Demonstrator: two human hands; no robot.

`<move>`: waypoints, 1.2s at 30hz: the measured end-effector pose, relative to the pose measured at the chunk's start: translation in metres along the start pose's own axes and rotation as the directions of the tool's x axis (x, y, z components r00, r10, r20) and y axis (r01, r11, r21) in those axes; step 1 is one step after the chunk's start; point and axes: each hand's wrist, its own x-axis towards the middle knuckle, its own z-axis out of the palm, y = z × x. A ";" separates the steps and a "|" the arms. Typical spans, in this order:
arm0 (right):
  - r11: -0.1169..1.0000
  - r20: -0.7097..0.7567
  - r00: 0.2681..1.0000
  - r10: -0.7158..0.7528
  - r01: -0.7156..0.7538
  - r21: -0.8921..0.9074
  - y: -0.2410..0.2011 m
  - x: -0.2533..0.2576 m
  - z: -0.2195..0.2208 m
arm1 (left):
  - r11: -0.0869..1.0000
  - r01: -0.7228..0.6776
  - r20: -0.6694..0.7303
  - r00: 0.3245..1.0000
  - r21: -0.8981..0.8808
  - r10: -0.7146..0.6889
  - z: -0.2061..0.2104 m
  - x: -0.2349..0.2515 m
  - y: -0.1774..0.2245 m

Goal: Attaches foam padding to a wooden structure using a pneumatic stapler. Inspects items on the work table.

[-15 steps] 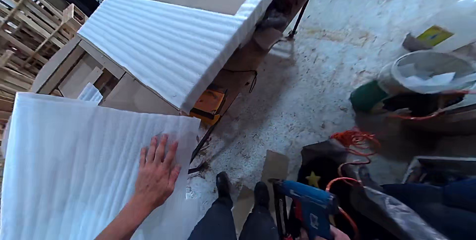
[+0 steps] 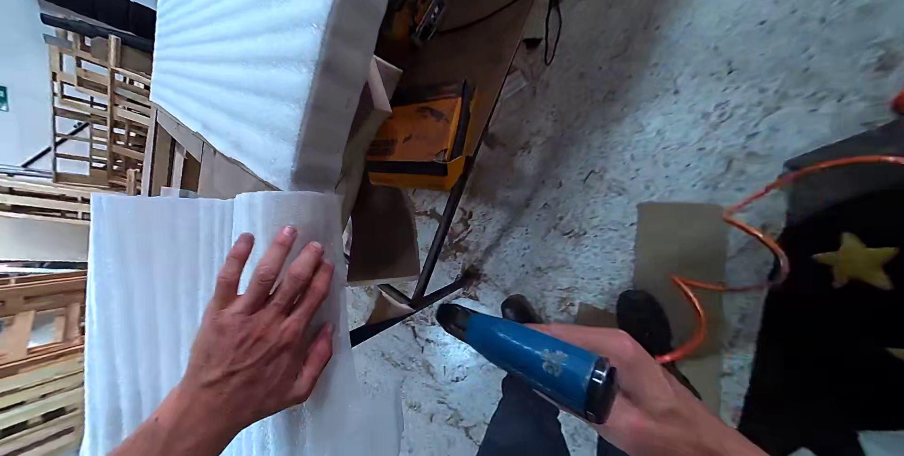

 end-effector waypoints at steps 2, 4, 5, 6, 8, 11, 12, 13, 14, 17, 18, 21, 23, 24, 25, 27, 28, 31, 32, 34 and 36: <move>0.996 -0.052 0.996 -0.076 0.074 -0.043 0.001 0.029 0.010 | 1.000 -0.011 0.020 1.000 -0.007 0.011 -0.006 0.007 -0.003; 0.987 -0.074 0.984 -0.160 0.158 -0.035 -0.003 0.059 0.012 | 0.999 -0.027 0.068 0.997 -0.023 0.029 -0.011 0.018 -0.006; 0.979 -0.071 0.976 -0.204 0.204 -0.005 -0.004 0.073 0.011 | 0.999 -0.037 0.085 0.996 -0.025 0.039 -0.012 0.023 -0.007; 0.970 -0.072 0.969 -0.238 0.240 0.028 -0.005 0.087 0.011 | 0.999 -0.045 0.093 0.995 -0.024 0.047 -0.012 0.026 -0.008; 0.954 -0.090 0.954 -0.285 0.291 0.067 -0.006 0.113 0.009 | 0.999 -0.052 0.100 0.994 -0.001 0.052 -0.009 0.027 -0.009; 0.949 -0.133 0.944 -0.301 0.310 0.054 -0.010 0.147 0.006 | 0.999 -0.035 0.099 0.995 0.040 0.031 -0.004 0.023 -0.004; 0.950 -0.131 0.944 -0.302 0.310 0.045 -0.012 0.159 0.005 | 0.999 -0.025 0.090 0.996 0.039 0.021 -0.002 0.022 -0.002; 0.948 -0.114 0.944 -0.310 0.316 0.039 -0.013 0.171 0.004 | 0.999 -0.013 0.086 0.996 0.034 0.010 -0.001 0.021 -0.001; 0.947 -0.085 0.945 -0.316 0.320 0.036 -0.014 0.182 0.003 | 1.000 -0.002 0.081 0.997 0.025 0.000 0.000 0.020 -0.001; 0.937 0.004 0.938 -0.348 0.348 -0.014 -0.014 0.211 0.002 | 1.000 0.025 0.081 0.996 0.002 -0.025 0.000 0.020 -0.001; 0.934 0.025 0.934 -0.355 0.356 -0.025 -0.015 0.218 0.001 | 0.999 0.036 0.083 0.996 -0.001 -0.035 0.000 0.020 -0.001; 0.930 0.078 0.929 -0.362 0.365 -0.035 -0.018 0.232 -0.001 | 0.999 0.054 0.089 0.995 -0.003 -0.054 0.002 0.019 -0.001; 0.932 0.108 0.927 -0.358 0.363 -0.027 -0.019 0.237 -0.003 | 0.998 0.062 0.088 0.994 -0.010 -0.061 0.003 0.019 -0.001; 0.934 0.120 0.928 -0.352 0.357 -0.024 -0.019 0.239 -0.004 | 0.998 0.064 0.087 0.994 -0.017 -0.062 0.003 0.019 -0.002; 0.936 0.132 0.929 -0.345 0.350 -0.020 -0.020 0.240 -0.005 | 0.998 0.064 0.087 0.994 -0.025 -0.061 0.003 0.019 -0.002; 0.942 0.152 0.932 -0.328 0.335 -0.021 -0.022 0.242 -0.006 | 0.998 0.059 0.088 0.995 -0.032 -0.056 0.003 0.019 -0.003; 0.945 0.161 0.935 -0.317 0.326 -0.031 -0.022 0.243 -0.006 | 0.998 0.058 0.091 0.994 -0.034 -0.055 0.002 0.019 -0.003; 0.953 0.166 0.945 -0.282 0.296 -0.064 -0.025 0.244 -0.005 | 0.997 0.061 0.093 0.994 -0.052 -0.056 0.001 0.019 -0.003; 0.953 0.159 0.945 -0.286 0.298 -0.059 -0.025 0.241 -0.005 | 0.996 0.060 0.095 0.994 -0.065 -0.054 0.000 0.019 -0.004; 0.949 0.148 0.941 -0.304 0.312 -0.037 -0.023 0.234 -0.004 | 0.994 0.057 0.099 0.994 -0.095 -0.047 -0.001 0.018 -0.004; 0.944 0.122 0.938 -0.325 0.329 -0.010 -0.021 0.223 -0.003 | 0.991 0.058 0.107 0.993 -0.118 -0.046 -0.002 0.016 -0.005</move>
